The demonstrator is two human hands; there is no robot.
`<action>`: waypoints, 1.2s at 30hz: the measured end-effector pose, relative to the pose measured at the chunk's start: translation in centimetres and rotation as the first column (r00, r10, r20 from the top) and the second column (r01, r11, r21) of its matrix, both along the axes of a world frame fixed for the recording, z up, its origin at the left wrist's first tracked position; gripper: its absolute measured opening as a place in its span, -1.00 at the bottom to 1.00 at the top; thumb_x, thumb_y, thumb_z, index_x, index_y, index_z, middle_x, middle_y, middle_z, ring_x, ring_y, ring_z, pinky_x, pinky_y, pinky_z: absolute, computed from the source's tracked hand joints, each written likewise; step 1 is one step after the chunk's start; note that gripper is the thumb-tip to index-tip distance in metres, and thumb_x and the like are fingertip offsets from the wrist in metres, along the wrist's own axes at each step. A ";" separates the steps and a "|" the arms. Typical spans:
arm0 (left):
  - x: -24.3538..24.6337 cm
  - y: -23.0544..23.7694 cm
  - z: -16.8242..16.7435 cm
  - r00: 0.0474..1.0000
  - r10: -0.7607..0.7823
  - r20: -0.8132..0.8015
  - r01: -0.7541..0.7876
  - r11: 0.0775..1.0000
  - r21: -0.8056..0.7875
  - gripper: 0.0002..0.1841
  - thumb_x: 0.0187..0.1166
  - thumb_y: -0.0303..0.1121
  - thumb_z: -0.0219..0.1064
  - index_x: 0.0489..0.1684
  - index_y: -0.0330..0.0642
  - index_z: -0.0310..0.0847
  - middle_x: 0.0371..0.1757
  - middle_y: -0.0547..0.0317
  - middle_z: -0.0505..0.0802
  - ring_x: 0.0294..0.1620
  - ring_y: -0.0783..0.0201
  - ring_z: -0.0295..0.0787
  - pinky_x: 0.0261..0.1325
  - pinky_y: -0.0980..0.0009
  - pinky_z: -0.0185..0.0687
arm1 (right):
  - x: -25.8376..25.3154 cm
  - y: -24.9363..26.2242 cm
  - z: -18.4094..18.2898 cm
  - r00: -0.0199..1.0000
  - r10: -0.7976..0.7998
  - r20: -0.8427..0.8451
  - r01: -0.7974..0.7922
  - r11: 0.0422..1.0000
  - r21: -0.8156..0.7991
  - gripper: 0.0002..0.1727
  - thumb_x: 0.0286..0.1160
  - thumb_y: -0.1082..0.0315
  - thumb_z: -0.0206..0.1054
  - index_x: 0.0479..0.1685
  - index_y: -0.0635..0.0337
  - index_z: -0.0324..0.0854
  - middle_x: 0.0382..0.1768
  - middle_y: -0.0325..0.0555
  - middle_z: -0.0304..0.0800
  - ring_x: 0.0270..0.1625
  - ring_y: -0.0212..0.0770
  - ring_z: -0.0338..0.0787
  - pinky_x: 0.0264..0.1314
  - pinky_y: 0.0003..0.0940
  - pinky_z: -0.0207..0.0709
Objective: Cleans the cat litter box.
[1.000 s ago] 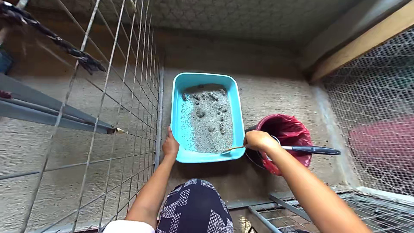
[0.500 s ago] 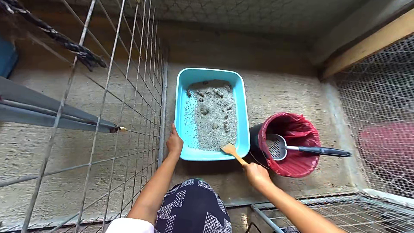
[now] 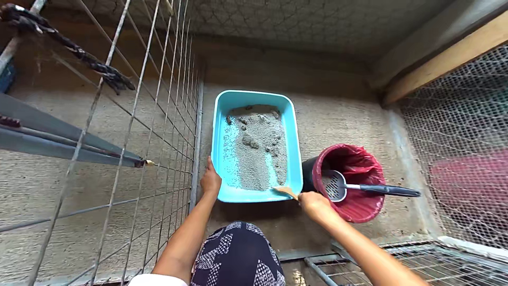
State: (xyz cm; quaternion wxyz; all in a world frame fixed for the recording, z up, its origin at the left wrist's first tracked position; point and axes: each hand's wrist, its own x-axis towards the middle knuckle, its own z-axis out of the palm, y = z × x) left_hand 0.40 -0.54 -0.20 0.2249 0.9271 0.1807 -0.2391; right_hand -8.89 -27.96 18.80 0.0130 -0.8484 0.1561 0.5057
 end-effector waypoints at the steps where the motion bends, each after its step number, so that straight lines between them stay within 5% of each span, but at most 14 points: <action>1: 0.0 -0.1 0.1 1.000 0.000 -0.002 0.000 1.000 0.002 -0.15 0.68 -0.47 0.19 0.96 0.02 -0.24 0.26 -0.39 0.78 0.14 -0.36 0.82 0.13 -0.28 0.69 | -0.6 0.9 -0.5 1.000 -0.011 -0.016 0.010 1.000 -0.017 -0.63 0.78 0.35 0.06 0.32 0.32 0.66 0.33 0.29 0.73 0.46 0.27 0.68 0.40 0.28 0.53; 5: -0.1 0.0 0.3 1.000 -0.001 -0.021 0.001 1.000 0.006 -0.15 0.68 -0.46 0.19 0.96 0.03 -0.25 0.28 -0.37 0.77 0.16 -0.35 0.81 0.16 -0.28 0.68 | -1.5 1.6 -2.3 0.999 -0.037 -0.009 0.036 0.998 -0.048 -0.60 0.80 0.39 -0.03 0.40 0.30 0.60 0.35 0.25 0.73 0.46 0.23 0.69 0.39 0.20 0.56; 9: 0.0 0.1 0.0 1.000 -0.012 0.015 0.012 1.000 -0.004 -0.14 0.66 -0.47 0.21 0.96 0.01 -0.25 0.27 -0.39 0.77 0.14 -0.37 0.82 0.13 -0.30 0.68 | -1.4 -1.9 -9.2 0.969 -0.115 0.217 0.118 0.993 0.001 -0.50 0.86 0.33 -0.09 0.72 0.18 0.32 0.40 0.38 0.63 0.41 0.34 0.70 0.39 0.23 0.57; 13: -0.5 0.3 0.0 1.000 -0.003 0.029 0.004 1.000 -0.030 -0.17 0.67 -0.48 0.19 0.95 -0.04 -0.22 0.31 -0.40 0.76 0.15 -0.39 0.81 0.15 -0.34 0.67 | 6.2 -3.8 -8.2 0.849 -0.273 0.452 0.192 0.957 0.217 -0.56 0.86 0.22 0.06 0.57 0.17 0.52 0.23 0.37 0.77 0.33 0.35 0.75 0.42 0.31 0.52; 15: -0.4 0.4 -0.1 1.000 -0.007 0.019 0.007 1.000 -0.022 -0.16 0.67 -0.47 0.19 0.96 -0.02 -0.24 0.30 -0.38 0.77 0.15 -0.38 0.82 0.14 -0.33 0.67 | 7.4 -3.7 -3.2 0.899 -0.134 0.416 0.086 0.988 0.132 -0.58 0.84 0.16 0.09 0.52 0.01 0.62 0.29 0.24 0.78 0.41 0.28 0.71 0.45 0.32 0.47; 18: -0.4 0.4 -0.4 1.000 -0.007 0.021 0.008 1.000 -0.010 -0.17 0.66 -0.48 0.18 0.96 -0.01 -0.21 0.30 -0.36 0.77 0.14 -0.35 0.83 0.14 -0.31 0.69 | 3.9 -2.9 1.5 0.975 0.054 0.216 -0.063 0.997 0.033 -0.65 0.81 0.22 0.10 0.27 0.10 0.74 0.22 0.26 0.80 0.37 0.31 0.72 0.34 0.39 0.52; 20: -0.6 0.3 -0.6 0.999 -0.012 0.030 0.012 1.000 0.006 -0.19 0.67 -0.49 0.15 0.95 0.00 -0.19 0.27 -0.35 0.79 0.11 -0.33 0.84 0.11 -0.30 0.70 | 0.8 -2.4 0.9 0.995 0.073 0.070 -0.074 0.997 0.018 -0.64 0.81 0.27 0.05 0.23 0.19 0.73 0.25 0.28 0.77 0.40 0.32 0.70 0.35 0.37 0.53; 22: -0.6 0.2 -0.4 0.999 -0.005 0.040 0.005 1.000 0.004 -0.20 0.68 -0.49 0.14 0.95 -0.02 -0.18 0.26 -0.36 0.79 0.10 -0.34 0.84 0.11 -0.29 0.71 | -1.1 -1.3 -0.8 1.000 0.031 0.006 -0.031 1.000 -0.004 -0.59 0.82 0.33 -0.02 0.41 0.25 0.63 0.35 0.29 0.72 0.46 0.30 0.67 0.41 0.30 0.52; 27: -0.8 0.2 -0.4 1.000 -0.010 0.006 0.010 1.000 0.012 -0.17 0.68 -0.48 0.16 0.96 0.00 -0.22 0.31 -0.32 0.78 0.15 -0.30 0.84 0.16 -0.25 0.70 | -2.0 1.5 -7.3 0.994 -0.020 0.111 0.029 0.996 -0.086 -0.46 0.86 0.36 -0.14 0.75 0.34 0.17 0.38 0.34 0.64 0.41 0.26 0.73 0.39 0.13 0.60; 32: -0.3 0.2 0.0 1.000 0.000 0.000 0.000 1.000 0.016 -0.18 0.69 -0.47 0.16 0.96 0.01 -0.22 0.31 -0.33 0.78 0.16 -0.32 0.83 0.16 -0.27 0.69 | -2.6 3.6 -1.9 0.997 -0.055 -0.056 0.053 0.998 -0.041 -0.57 0.86 0.34 -0.09 0.45 0.34 0.54 0.34 0.26 0.73 0.46 0.20 0.70 0.44 0.14 0.56; 36: -0.5 0.0 0.1 1.000 0.000 -0.002 0.000 1.000 0.021 -0.18 0.70 -0.46 0.15 0.96 0.03 -0.23 0.28 -0.35 0.79 0.12 -0.32 0.84 0.12 -0.26 0.71 | -2.6 2.0 -4.8 0.996 -0.031 0.079 0.035 0.998 -0.051 -0.53 0.86 0.38 -0.15 0.60 0.39 0.37 0.35 0.31 0.69 0.46 0.23 0.70 0.42 0.13 0.57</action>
